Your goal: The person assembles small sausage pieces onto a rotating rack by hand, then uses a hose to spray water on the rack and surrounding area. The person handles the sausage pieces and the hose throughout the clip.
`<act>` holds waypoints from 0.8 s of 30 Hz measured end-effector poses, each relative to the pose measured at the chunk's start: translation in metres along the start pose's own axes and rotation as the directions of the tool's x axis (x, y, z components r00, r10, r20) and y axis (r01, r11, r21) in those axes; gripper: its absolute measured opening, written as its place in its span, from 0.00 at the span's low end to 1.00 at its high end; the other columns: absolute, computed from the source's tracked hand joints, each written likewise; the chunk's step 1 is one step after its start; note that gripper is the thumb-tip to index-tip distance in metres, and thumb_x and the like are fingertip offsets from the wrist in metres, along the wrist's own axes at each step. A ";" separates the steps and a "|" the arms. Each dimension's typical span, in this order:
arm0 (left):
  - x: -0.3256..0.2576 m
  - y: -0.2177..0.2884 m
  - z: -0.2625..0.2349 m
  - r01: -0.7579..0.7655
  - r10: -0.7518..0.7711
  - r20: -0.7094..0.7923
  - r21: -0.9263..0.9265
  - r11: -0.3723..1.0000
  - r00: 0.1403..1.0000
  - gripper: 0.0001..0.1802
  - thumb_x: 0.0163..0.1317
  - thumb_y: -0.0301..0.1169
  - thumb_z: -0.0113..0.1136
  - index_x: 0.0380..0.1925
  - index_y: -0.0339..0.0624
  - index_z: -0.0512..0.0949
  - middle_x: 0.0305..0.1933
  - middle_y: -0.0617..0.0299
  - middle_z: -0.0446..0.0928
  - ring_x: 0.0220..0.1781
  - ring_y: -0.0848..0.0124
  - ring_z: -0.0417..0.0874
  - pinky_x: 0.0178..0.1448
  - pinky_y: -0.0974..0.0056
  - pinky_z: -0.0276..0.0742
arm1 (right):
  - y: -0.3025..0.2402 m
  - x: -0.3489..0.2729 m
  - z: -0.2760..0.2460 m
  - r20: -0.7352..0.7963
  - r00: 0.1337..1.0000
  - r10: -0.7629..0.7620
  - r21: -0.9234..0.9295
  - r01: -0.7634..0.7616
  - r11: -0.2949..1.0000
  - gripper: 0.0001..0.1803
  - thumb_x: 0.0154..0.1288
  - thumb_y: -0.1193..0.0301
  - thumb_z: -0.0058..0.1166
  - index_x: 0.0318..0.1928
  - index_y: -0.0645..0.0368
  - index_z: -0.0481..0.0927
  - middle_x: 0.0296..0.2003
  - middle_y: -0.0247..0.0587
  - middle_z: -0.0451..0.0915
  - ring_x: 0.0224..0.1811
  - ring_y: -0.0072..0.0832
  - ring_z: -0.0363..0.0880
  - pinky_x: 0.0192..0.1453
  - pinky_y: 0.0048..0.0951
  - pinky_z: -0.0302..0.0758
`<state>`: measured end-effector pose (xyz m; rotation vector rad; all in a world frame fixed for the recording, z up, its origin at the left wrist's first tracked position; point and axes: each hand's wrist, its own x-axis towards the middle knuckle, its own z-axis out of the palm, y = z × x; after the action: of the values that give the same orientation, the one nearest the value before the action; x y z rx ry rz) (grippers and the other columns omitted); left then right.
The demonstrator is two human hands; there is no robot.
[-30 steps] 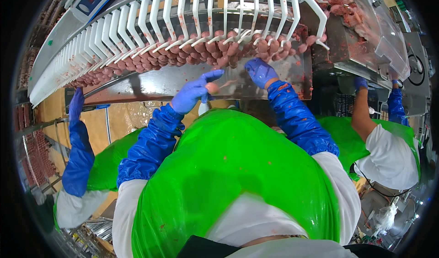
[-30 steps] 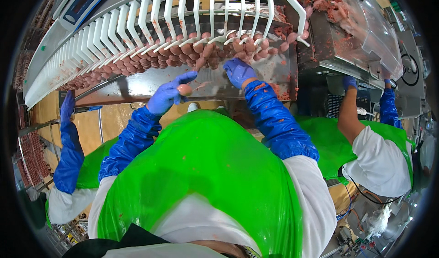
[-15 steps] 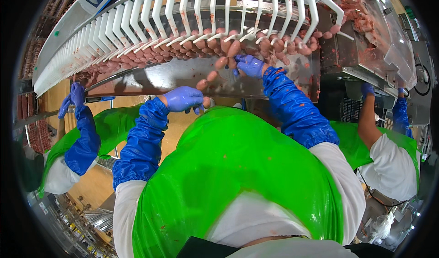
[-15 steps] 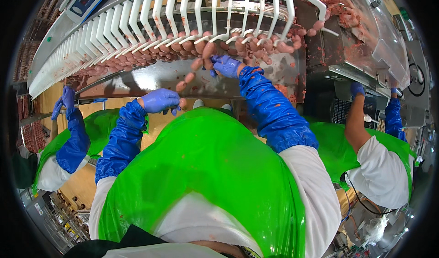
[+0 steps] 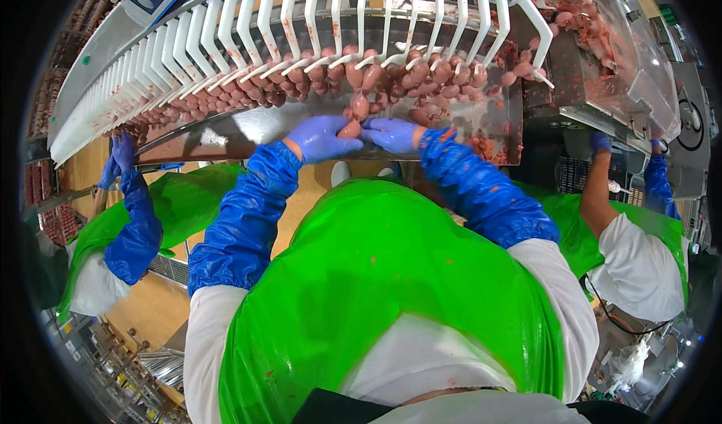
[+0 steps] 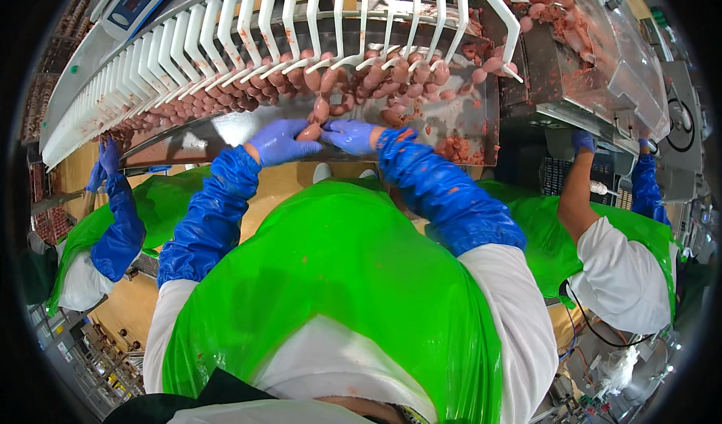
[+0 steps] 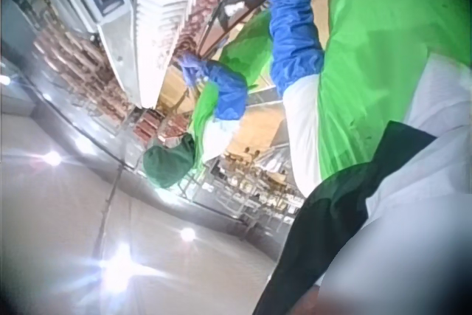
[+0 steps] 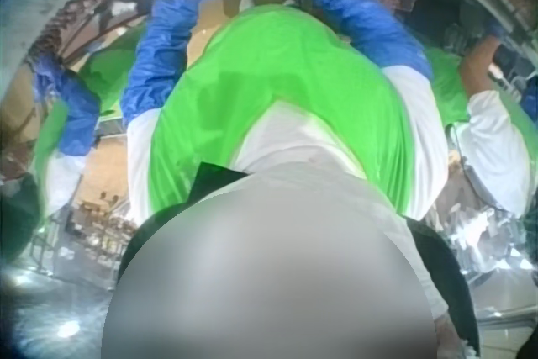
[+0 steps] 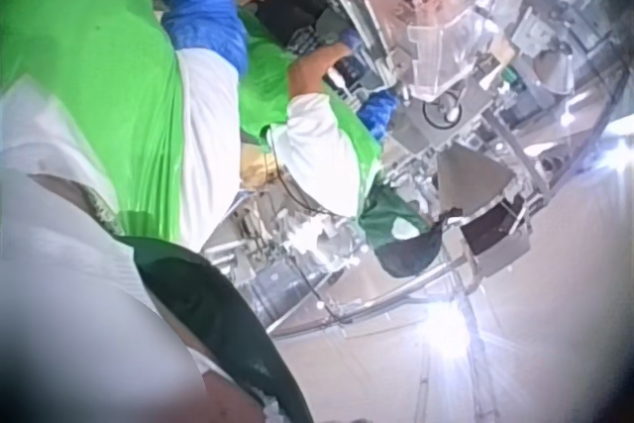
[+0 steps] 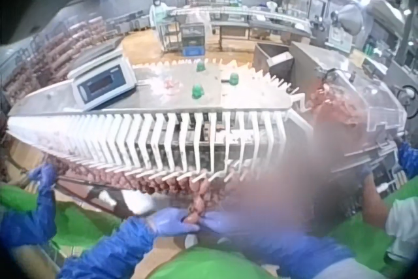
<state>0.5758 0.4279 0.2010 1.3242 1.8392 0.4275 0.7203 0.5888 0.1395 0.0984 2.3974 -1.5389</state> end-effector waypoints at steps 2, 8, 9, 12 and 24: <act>-0.003 -0.005 0.016 0.035 -0.043 0.086 0.097 0.995 0.995 0.28 0.60 0.51 0.58 0.48 0.39 0.75 0.45 0.44 0.79 0.49 0.49 0.79 0.53 0.56 0.73 | 0.008 0.018 0.017 -0.012 1.000 -0.008 0.807 0.014 0.591 0.22 0.71 0.59 0.44 0.58 0.60 0.72 0.47 0.44 0.78 0.51 0.33 0.77 0.59 0.35 0.71; -0.003 -0.011 0.017 0.082 -0.084 -0.053 -0.051 0.995 0.995 0.26 0.58 0.48 0.62 0.48 0.40 0.76 0.43 0.47 0.80 0.44 0.57 0.82 0.49 0.58 0.75 | 0.034 0.029 0.016 -0.028 0.990 -0.140 0.981 0.054 0.185 0.22 0.67 0.69 0.49 0.60 0.61 0.69 0.54 0.42 0.75 0.56 0.35 0.74 0.65 0.37 0.68; -0.003 -0.008 0.014 0.079 -0.087 -0.068 -0.114 0.990 0.994 0.25 0.57 0.48 0.62 0.48 0.40 0.75 0.42 0.48 0.80 0.43 0.58 0.82 0.49 0.58 0.75 | 0.037 0.033 0.015 -0.022 0.996 -0.083 0.962 0.044 0.269 0.22 0.67 0.70 0.47 0.61 0.60 0.68 0.54 0.42 0.74 0.57 0.35 0.74 0.66 0.37 0.67; 0.007 -0.019 0.029 -0.021 0.013 -0.163 -0.046 0.999 0.987 0.22 0.59 0.44 0.62 0.46 0.40 0.75 0.39 0.50 0.81 0.40 0.59 0.82 0.47 0.58 0.75 | 0.042 0.054 0.022 -0.058 0.998 0.034 0.964 0.047 0.262 0.25 0.68 0.75 0.40 0.65 0.60 0.65 0.58 0.43 0.73 0.60 0.34 0.72 0.67 0.35 0.67; 0.003 -0.035 0.021 -0.008 0.023 -0.179 0.085 0.996 0.984 0.16 0.58 0.41 0.59 0.40 0.42 0.77 0.35 0.46 0.79 0.37 0.47 0.79 0.41 0.53 0.74 | 0.157 0.034 -0.011 -0.081 0.962 0.262 0.394 -0.211 0.895 0.21 0.59 0.61 0.53 0.50 0.59 0.77 0.46 0.43 0.80 0.52 0.37 0.77 0.53 0.40 0.73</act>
<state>0.5699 0.4134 0.1636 1.3956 2.0160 0.4973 0.7191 0.6629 -0.0039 0.5700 2.0453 -1.9039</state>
